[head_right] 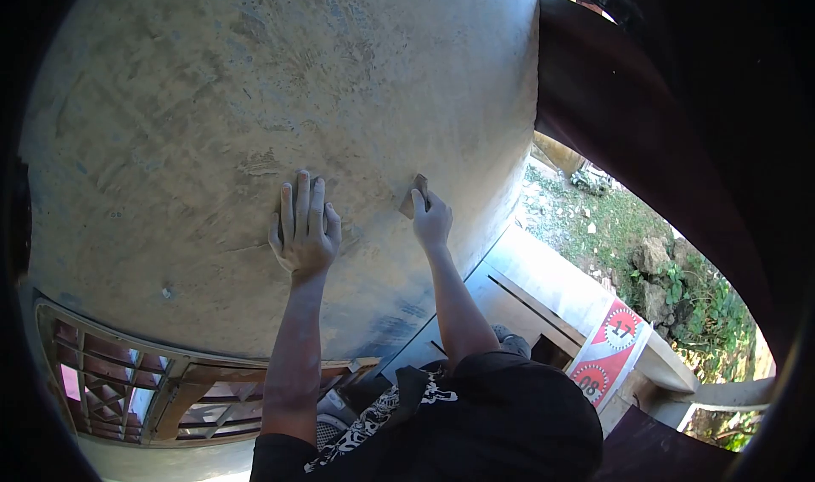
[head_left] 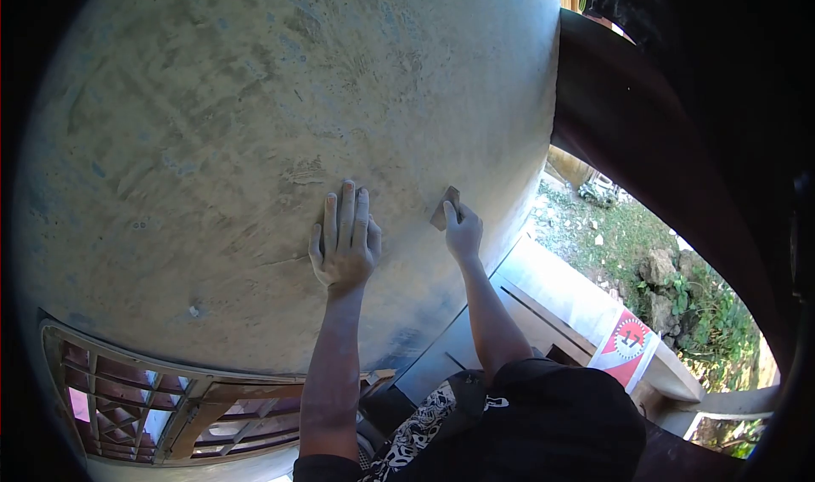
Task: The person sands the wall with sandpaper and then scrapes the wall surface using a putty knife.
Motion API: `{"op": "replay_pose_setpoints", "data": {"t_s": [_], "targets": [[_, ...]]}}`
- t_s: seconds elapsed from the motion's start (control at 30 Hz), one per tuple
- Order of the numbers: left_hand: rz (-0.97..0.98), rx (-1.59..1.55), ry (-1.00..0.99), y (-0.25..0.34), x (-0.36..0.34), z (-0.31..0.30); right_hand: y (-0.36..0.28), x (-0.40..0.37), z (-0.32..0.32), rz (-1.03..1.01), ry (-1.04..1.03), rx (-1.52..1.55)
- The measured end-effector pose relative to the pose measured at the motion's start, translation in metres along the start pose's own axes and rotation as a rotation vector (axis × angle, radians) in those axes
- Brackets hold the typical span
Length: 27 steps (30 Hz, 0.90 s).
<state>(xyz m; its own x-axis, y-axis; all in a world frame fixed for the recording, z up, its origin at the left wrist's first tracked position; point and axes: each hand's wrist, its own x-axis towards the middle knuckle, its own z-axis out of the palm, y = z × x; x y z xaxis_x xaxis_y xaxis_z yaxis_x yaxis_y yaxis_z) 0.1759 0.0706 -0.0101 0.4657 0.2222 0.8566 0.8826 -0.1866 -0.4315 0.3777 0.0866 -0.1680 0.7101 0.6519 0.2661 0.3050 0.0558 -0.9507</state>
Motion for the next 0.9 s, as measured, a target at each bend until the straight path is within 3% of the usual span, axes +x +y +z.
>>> {"op": "replay_pose_setpoints", "data": {"t_s": [0.1, 0.23, 0.33, 0.47, 0.53, 0.63, 0.9], "targets": [[-0.032, -0.008, 0.029, 0.004, -0.002, 0.005, -0.041, 0.005, 0.004, -0.087, 0.037, 0.114], [-0.057, -0.002, 0.042, 0.008, -0.001, 0.006, -0.045, 0.008, 0.015, -0.142, 0.036, 0.161], [-0.047, 0.007, 0.066, 0.008, -0.002, 0.009, -0.035, 0.003, 0.007, -0.354, 0.048, 0.129], [-0.037, -0.001, 0.069, 0.008, -0.002, 0.009, -0.045, 0.001, -0.001, -0.172, -0.078, 0.012], [-0.035, 0.0, 0.065, 0.009, -0.003, 0.008, -0.061, 0.01, 0.004, -0.468, 0.003, 0.173], [-0.034, -0.009, 0.057, 0.008, -0.002, 0.007, -0.076, 0.016, 0.004, -0.57, 0.021, 0.128], [-0.036, -0.024, 0.075, 0.008, -0.004, 0.011, -0.04, 0.014, 0.005, -0.536, -0.049, 0.075]]}}
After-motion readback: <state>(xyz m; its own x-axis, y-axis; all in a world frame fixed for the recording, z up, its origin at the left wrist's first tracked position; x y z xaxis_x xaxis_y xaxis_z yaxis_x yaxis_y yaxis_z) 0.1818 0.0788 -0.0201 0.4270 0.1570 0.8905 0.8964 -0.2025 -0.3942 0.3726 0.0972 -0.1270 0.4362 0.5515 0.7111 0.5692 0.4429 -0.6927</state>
